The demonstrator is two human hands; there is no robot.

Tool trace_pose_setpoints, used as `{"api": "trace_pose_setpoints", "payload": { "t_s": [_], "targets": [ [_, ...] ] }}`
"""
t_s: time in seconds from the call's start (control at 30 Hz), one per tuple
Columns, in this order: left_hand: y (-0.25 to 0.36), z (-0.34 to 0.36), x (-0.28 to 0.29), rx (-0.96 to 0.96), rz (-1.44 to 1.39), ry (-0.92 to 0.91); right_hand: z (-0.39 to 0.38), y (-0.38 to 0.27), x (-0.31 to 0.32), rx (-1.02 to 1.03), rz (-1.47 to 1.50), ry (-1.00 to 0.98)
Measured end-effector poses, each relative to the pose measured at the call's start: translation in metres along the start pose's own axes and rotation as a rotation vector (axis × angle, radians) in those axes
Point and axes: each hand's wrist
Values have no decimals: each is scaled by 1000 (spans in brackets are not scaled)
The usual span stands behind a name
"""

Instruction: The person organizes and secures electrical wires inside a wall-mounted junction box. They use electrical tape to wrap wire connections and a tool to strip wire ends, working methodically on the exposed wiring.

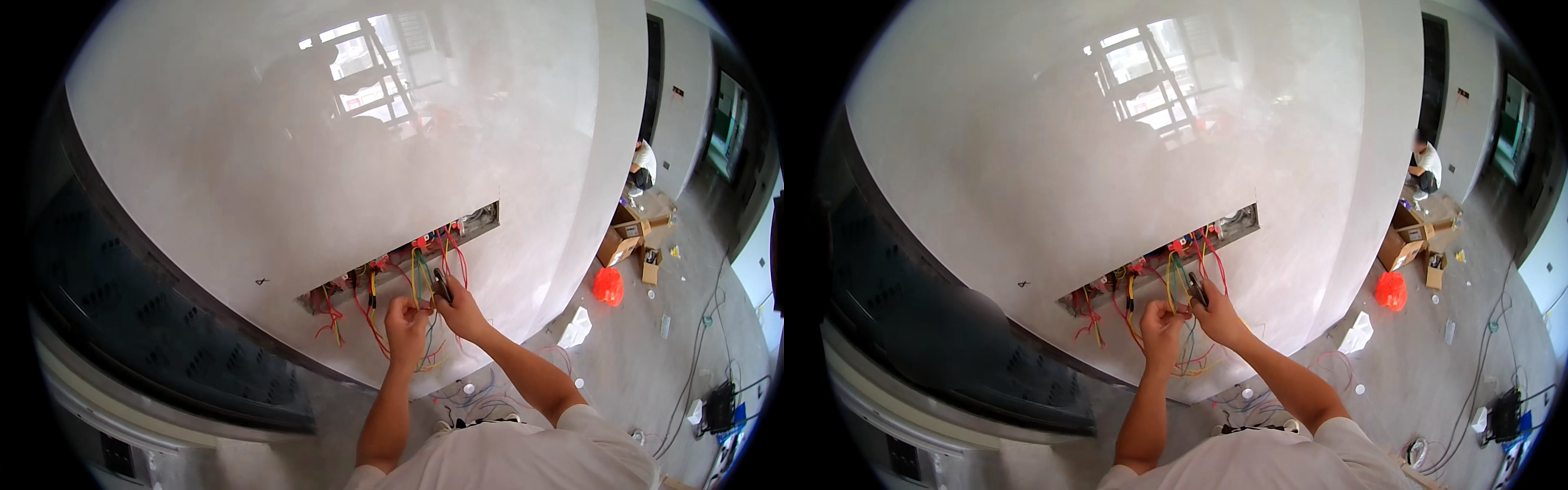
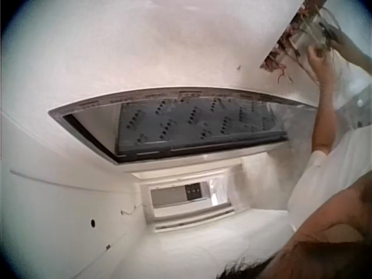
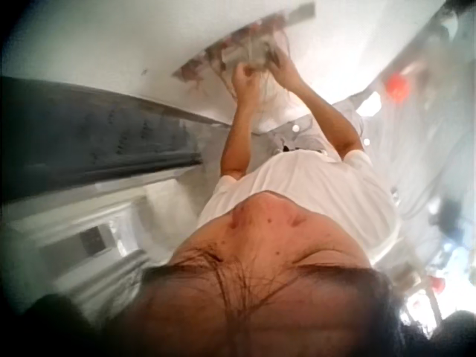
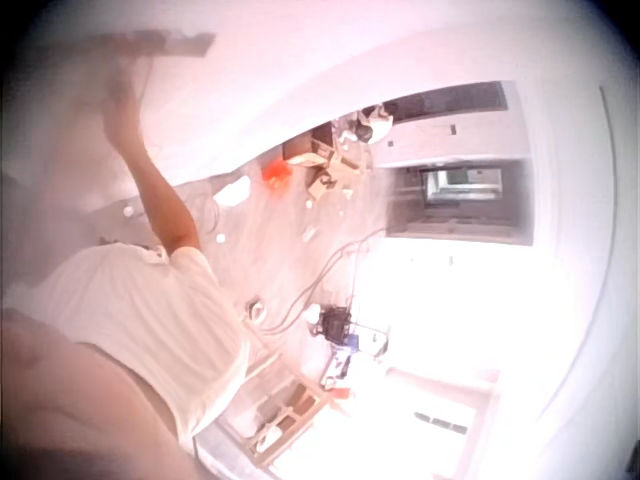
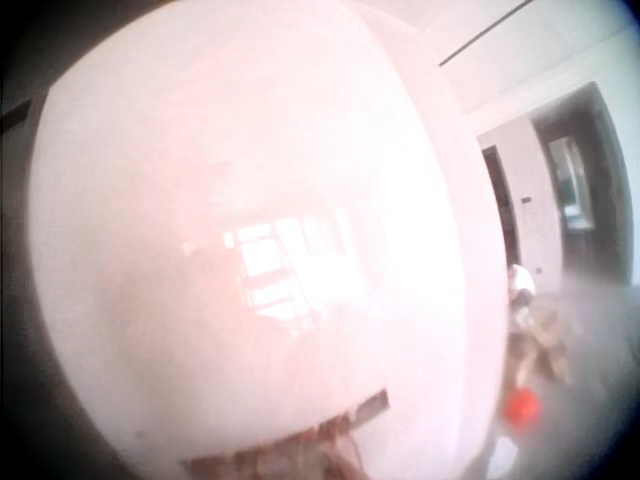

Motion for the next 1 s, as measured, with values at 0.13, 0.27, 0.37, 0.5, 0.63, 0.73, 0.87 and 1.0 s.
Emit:
{"api": "trace_pose_setpoints", "payload": {
  "t_s": [0.13, 0.27, 0.37, 0.5, 0.63, 0.73, 0.87, 1.0],
  "targets": [
    [6, -3, -2, 85, -53, -43, -8, -9, 7, 2, -33, -77],
    [6, -2, -5, 78, 135, -62, -17, -1, 11, -33, -84, -211],
    [7, -5, 2, 138, 86, -54, -34, 9, 8, -68, -122, -254],
    [23, -11, 11, 301, -188, 3, -54, 30, 7, -41, -160, -47],
    [30, -30, 16, 172, -33, 111, -70, 35, 27, -100, -243, 88],
    [22, -38, 25, 9, 97, 143, -82, 29, 40, -21, -191, 232],
    [19, -42, 35, -117, 276, 171, -76, 22, 71, -40, -220, 429],
    [24, -51, 51, 51, 137, 182, -78, 17, 94, -193, 159, 207]
  ]
}}
Point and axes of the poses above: each hand's wrist, its own z-axis towards the middle knuckle, its own x-axis out of the back of the hand, y = z × x, and after that the axes turned 14 degrees about -z, right-handed
